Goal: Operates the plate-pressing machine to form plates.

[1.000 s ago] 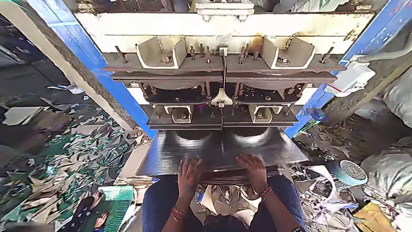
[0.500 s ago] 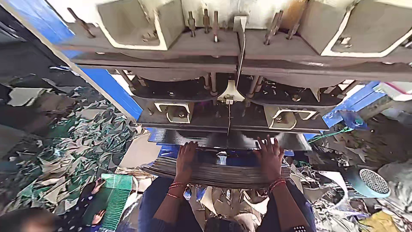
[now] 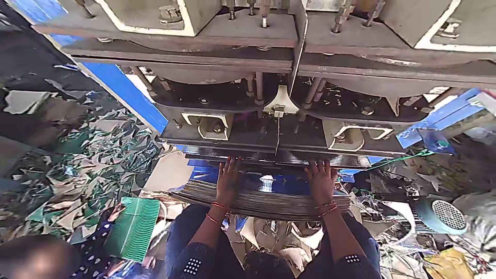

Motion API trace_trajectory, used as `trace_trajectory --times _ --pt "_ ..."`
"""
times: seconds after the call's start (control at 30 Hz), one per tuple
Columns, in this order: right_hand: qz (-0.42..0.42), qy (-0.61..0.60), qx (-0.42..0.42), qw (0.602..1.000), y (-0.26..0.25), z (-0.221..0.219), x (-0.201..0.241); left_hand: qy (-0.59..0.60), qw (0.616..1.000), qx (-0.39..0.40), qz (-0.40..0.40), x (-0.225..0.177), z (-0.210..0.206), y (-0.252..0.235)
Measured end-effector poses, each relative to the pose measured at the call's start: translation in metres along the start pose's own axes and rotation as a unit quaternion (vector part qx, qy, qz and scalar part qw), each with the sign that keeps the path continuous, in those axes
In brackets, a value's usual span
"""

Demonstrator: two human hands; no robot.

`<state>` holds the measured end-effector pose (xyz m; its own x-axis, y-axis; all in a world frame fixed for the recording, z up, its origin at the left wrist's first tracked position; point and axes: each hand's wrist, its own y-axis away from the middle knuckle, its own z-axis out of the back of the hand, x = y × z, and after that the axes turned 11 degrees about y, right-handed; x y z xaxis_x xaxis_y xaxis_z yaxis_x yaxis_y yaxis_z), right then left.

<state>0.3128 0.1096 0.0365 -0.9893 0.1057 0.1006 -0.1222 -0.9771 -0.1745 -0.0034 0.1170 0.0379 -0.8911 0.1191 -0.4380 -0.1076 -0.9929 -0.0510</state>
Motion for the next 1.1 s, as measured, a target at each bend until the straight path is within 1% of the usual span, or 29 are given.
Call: trace_trajectory --times 0.13,0.23,0.33,0.5,0.7,0.8,0.83,0.87,0.9,0.97,1.0,1.03,1.07,1.1 --pt "0.005 -0.005 0.015 1.000 0.003 0.000 -0.002 -0.003 1.000 0.002 0.006 0.002 -0.001 0.002" --pt "0.001 -0.004 0.031 1.000 0.003 0.001 -0.002 -0.004 1.000 -0.022 -0.013 0.004 -0.004 0.004" --pt "0.002 -0.015 0.005 1.000 0.002 -0.005 -0.003 -0.005 0.999 -0.033 -0.025 0.008 -0.007 0.004" --pt "-0.002 -0.013 0.025 1.000 0.001 -0.005 -0.001 0.011 0.995 -0.079 -0.061 0.014 -0.008 0.003" --pt "-0.001 -0.006 0.019 1.000 0.001 -0.003 0.000 0.017 0.994 -0.082 -0.064 0.014 -0.006 0.001" --pt "0.013 -0.001 0.013 1.000 0.000 -0.002 0.002 0.021 0.989 -0.119 -0.081 0.011 -0.005 0.003" --pt "0.024 -0.002 -0.021 0.999 0.002 -0.004 0.004 0.020 0.986 -0.140 -0.091 0.009 -0.005 0.004" --pt "0.043 -0.003 -0.091 0.995 0.004 -0.007 0.005 0.022 0.980 -0.169 -0.107 0.006 -0.006 0.005" --pt "0.064 -0.003 -0.181 0.981 0.006 -0.009 0.007 0.024 0.973 -0.193 -0.124 0.003 -0.006 0.006" --pt "0.094 0.005 -0.368 0.925 0.010 0.002 0.007 0.035 0.959 -0.216 -0.179 -0.008 -0.009 0.010" --pt "0.092 0.005 -0.431 0.898 0.012 0.016 0.003 0.044 0.953 -0.211 -0.212 -0.012 -0.012 0.013" --pt "0.072 0.007 -0.469 0.880 0.016 0.032 -0.007 0.055 0.948 -0.194 -0.245 -0.015 -0.016 0.015" --pt "0.036 0.010 -0.489 0.871 0.016 0.048 -0.023 0.066 0.945 -0.168 -0.271 -0.017 -0.021 0.016" --pt "-0.012 0.007 -0.485 0.874 0.012 0.061 -0.046 0.072 0.944 -0.138 -0.290 -0.017 -0.027 0.017"
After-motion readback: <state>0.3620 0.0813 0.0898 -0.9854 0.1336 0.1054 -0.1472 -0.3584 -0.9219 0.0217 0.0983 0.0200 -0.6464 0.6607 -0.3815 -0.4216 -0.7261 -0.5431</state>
